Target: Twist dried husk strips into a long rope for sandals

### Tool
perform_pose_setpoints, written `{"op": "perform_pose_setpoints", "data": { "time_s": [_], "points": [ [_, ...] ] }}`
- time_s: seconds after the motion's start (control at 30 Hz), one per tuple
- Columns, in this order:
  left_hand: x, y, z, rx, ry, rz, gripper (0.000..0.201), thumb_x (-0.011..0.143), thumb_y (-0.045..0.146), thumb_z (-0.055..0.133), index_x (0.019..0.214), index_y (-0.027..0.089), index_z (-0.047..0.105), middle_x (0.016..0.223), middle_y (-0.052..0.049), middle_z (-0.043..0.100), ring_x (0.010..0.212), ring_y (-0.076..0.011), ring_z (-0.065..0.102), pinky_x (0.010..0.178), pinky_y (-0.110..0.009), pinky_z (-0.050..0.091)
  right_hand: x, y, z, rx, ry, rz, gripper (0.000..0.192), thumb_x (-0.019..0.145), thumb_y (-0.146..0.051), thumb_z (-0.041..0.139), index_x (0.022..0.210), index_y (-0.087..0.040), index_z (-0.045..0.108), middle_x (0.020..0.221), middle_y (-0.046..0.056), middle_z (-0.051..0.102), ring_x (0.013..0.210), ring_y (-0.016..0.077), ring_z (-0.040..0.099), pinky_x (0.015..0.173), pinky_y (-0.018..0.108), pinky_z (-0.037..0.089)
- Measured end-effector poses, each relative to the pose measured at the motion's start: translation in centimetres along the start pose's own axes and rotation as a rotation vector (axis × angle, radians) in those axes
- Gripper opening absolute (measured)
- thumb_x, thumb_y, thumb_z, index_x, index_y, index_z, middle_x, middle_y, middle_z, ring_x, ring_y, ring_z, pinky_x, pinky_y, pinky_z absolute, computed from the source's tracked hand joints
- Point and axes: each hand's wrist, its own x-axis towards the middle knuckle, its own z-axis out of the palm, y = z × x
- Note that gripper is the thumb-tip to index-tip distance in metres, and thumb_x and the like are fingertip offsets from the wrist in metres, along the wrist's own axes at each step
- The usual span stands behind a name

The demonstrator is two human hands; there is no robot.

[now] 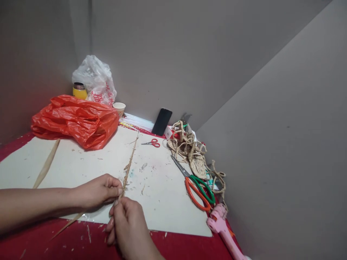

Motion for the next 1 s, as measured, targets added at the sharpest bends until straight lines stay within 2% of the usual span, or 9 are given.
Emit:
{"op": "perform_pose_setpoints", "data": {
  "time_s": [0.17, 0.3, 0.37, 0.47, 0.53, 0.6, 0.7, 0.87, 1.0],
  "points": [
    [-0.3, 0.3, 0.1, -0.022, 0.075, -0.035, 0.026, 0.072, 0.032, 0.053, 0.053, 0.016, 0.044, 0.043, 0.007, 0.037, 0.041, -0.005, 0.026, 0.043, -0.021, 0.018, -1.0, -0.7, 0.4, -0.596, 0.193, -0.261, 0.032, 0.089, -0.034, 0.039, 0.065, -0.018, 0.053, 0.052, 0.001, 0.055, 0.046, 0.0113, 0.05, 0.046, 0.021, 0.036],
    [-0.8, 0.8, 0.3, -0.024, 0.079, -0.035, 0.019, 0.069, 0.029, 0.058, 0.06, 0.015, 0.05, 0.044, 0.008, 0.038, 0.042, -0.0046, 0.025, 0.043, -0.021, 0.016, -3.2, -1.1, -0.1, -0.846, 0.022, -0.338, 0.029, 0.083, -0.032, 0.048, 0.059, -0.019, 0.057, 0.051, 0.001, 0.057, 0.043, 0.0103, 0.044, 0.044, 0.022, 0.03],
    [-0.9, 1.1, 0.3, -0.048, 0.065, -0.049, 0.022, 0.07, 0.032, 0.057, 0.058, 0.016, 0.048, 0.038, 0.01, 0.032, 0.038, -0.0041, 0.02, 0.041, -0.022, 0.012, -4.1, -1.7, -1.1, -0.79, -0.024, -0.354, 0.031, 0.082, -0.037, 0.05, 0.058, -0.019, 0.058, 0.05, -0.001, 0.055, 0.042, 0.0102, 0.044, 0.043, 0.022, 0.03],
    [-1.1, 1.4, 0.3, -0.069, 0.031, -0.058, 0.025, 0.072, 0.037, 0.058, 0.06, 0.017, 0.048, 0.035, 0.01, 0.03, 0.034, -0.0045, 0.018, 0.039, -0.023, 0.009, -4.1, -3.1, -3.1, -0.568, 0.297, -0.397, 0.036, 0.087, -0.045, 0.045, 0.072, -0.018, 0.063, 0.062, 0.001, 0.061, 0.06, 0.0143, 0.054, 0.057, 0.021, 0.04],
    [-1.0, 1.4, 0.3, -0.08, 0.006, -0.063, 0.026, 0.072, 0.04, 0.058, 0.064, 0.018, 0.049, 0.035, 0.01, 0.03, 0.032, -0.0052, 0.019, 0.038, -0.024, 0.008, -3.0, -3.9, -4.0, -0.41, 0.364, -0.377, 0.036, 0.086, -0.048, 0.048, 0.096, -0.018, 0.063, 0.085, 0.005, 0.066, 0.08, 0.0173, 0.059, 0.071, 0.023, 0.043],
    [-0.9, 1.2, 0.3, -0.09, -0.019, -0.056, 0.026, 0.073, 0.042, 0.057, 0.067, 0.018, 0.05, 0.035, 0.01, 0.031, 0.032, -0.0056, 0.019, 0.037, -0.024, 0.009, -1.5, -4.1, -4.1, -0.285, 0.198, -0.279, 0.04, 0.086, -0.051, 0.047, 0.102, -0.017, 0.061, 0.08, 0.005, 0.064, 0.075, 0.0164, 0.059, 0.069, 0.025, 0.044],
    [-0.7, 0.7, 0.2, -0.089, -0.007, -0.034, 0.024, 0.074, 0.04, 0.056, 0.068, 0.018, 0.05, 0.038, 0.01, 0.031, 0.035, -0.0055, 0.018, 0.039, -0.024, 0.011, 0.5, -3.8, -3.8, -0.242, -0.046, -0.158, 0.045, 0.086, -0.054, 0.044, 0.083, -0.013, 0.063, 0.054, -0.002, 0.05, 0.051, 0.011, 0.045, 0.053, 0.022, 0.036],
    [-0.5, 0.1, -0.6, 0.181, -0.08, 0.133, 0.024, 0.081, 0.033, 0.048, 0.068, 0.015, 0.058, 0.062, 0.002, 0.057, 0.057, -0.0093, 0.047, 0.058, -0.021, 0.036, 2.1, -3.2, -4.0, -0.331, -0.144, -0.154, 0.05, 0.082, -0.055, 0.05, 0.059, -0.013, 0.059, 0.05, -0.005, 0.039, 0.048, 0.0077, 0.032, 0.048, 0.02, 0.025],
    [-1.2, 0.9, -1.0, 0.521, -0.019, 0.182, 0.028, 0.085, 0.028, 0.039, 0.08, 0.016, 0.064, 0.08, -0.003, 0.067, 0.073, -0.0135, 0.057, 0.068, -0.022, 0.041, 2.3, -2.4, -3.5, -0.033, -0.158, -0.018, 0.045, 0.076, -0.054, 0.059, 0.052, -0.016, 0.048, 0.04, -0.008, 0.032, 0.037, 0.0048, 0.02, 0.038, 0.021, 0.012]
  ]
}}
